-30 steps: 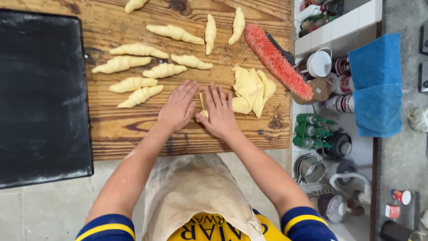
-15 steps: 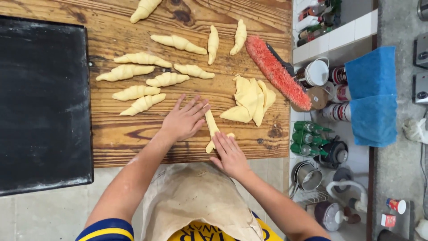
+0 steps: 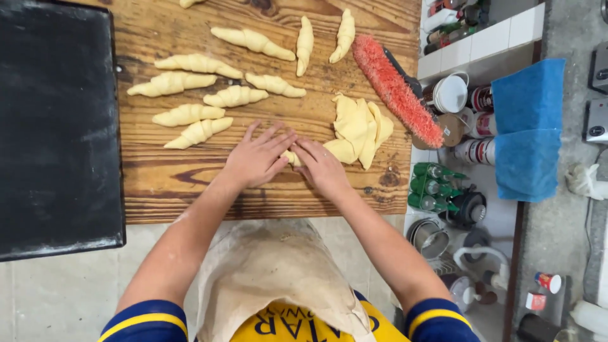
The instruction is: The person rolls triangular pieces of dough into crescent shapes on a wooden table. They repeatedly pick up a piece, roll it with both hands, and place the finished shape on the table next to others.
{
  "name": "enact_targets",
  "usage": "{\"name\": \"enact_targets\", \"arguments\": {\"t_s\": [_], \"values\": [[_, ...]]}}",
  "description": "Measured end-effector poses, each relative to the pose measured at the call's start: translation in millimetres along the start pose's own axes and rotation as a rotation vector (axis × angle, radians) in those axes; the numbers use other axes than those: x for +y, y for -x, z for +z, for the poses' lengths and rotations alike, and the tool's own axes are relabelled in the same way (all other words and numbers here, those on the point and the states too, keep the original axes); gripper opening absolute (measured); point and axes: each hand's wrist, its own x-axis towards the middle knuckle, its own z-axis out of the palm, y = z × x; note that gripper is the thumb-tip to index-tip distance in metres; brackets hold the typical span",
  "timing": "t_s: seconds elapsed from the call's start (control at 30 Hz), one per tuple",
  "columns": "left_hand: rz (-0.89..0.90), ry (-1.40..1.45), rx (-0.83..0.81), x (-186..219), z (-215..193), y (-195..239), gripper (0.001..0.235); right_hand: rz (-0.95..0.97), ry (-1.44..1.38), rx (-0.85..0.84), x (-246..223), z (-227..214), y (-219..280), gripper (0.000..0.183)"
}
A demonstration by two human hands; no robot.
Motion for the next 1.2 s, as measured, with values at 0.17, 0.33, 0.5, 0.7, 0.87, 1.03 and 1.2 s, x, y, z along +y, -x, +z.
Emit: {"name": "enact_targets", "arguments": {"t_s": [0.17, 0.33, 0.5, 0.7, 0.87, 1.03, 1.2], "values": [[-0.005, -0.031, -0.031, -2, 1, 1, 0.057, -0.130, -0.083, 0.134, 0, 34, 45, 0.030], [-0.012, -0.028, -0.004, -3, 1, -3, 0.055, -0.028, 0.001, 0.060, -53, -5, 37, 0.074], [-0.197, 0.307, 0.324, -3, -12, 1, 0.060, 0.234, 0.186, -0.090, -41, -23, -88, 0.089], [-0.228, 0.480, 0.517, 5, -45, 4, 0.045, 0.504, 0.260, -0.422, -32, -108, -200, 0.069], [-0.193, 0.352, 0.403, -9, -12, 8, 0.042, 0.389, 0.223, 0.080, 57, -85, -118, 0.065], [-0.234, 0.111, 0.147, 4, -11, -1, 0.058, 0.298, 0.267, 0.210, 95, -103, 17, 0.062], [-0.327, -0.105, -0.195, 20, -36, -37, 0.065, 0.587, 0.154, 0.337, 89, -114, 119, 0.049]]}}
